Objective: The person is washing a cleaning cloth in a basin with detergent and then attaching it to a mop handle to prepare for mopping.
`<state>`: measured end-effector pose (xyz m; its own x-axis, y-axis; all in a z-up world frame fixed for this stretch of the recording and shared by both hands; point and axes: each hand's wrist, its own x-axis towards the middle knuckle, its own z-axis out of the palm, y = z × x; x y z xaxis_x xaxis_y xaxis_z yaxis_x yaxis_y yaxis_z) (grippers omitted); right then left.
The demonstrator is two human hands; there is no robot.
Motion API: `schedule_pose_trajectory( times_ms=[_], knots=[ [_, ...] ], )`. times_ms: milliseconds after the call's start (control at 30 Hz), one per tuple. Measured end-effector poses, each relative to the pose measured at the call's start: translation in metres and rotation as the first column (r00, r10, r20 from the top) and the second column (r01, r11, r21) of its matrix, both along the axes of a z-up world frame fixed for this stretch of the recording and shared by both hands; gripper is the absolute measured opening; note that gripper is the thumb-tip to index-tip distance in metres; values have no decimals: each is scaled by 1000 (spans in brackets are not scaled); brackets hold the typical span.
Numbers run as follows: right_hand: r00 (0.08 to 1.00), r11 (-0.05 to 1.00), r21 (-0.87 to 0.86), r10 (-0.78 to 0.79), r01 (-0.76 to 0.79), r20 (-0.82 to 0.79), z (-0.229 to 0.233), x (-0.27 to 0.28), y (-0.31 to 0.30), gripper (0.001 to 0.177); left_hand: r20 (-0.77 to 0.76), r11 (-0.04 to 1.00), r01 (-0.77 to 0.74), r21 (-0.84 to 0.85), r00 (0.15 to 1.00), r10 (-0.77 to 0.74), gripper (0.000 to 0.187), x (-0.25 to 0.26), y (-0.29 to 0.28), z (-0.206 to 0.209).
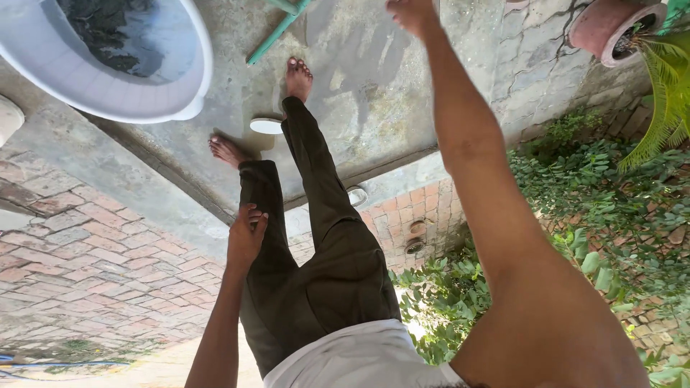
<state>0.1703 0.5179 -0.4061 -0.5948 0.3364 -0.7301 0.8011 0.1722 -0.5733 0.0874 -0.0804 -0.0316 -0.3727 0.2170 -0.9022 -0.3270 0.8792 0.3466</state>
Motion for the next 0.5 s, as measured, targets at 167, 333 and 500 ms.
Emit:
schedule_pose_trajectory(
  times_ms=[167,333,500],
  knots=[
    [997,990,-144,-26,15,-76,16,-20,-256,22,-187,994,73,86,981,-56,41,16,-6,-18],
    [974,887,-405,185,-222,-129,120,-40,-422,27,-264,992,1,125,964,32,38,2,-21,-16],
    [947,819,-476,276,-321,-165,144,-54,-453,31,-400,983,13,182,914,61,34,-5,-75,-30]
  ],
)
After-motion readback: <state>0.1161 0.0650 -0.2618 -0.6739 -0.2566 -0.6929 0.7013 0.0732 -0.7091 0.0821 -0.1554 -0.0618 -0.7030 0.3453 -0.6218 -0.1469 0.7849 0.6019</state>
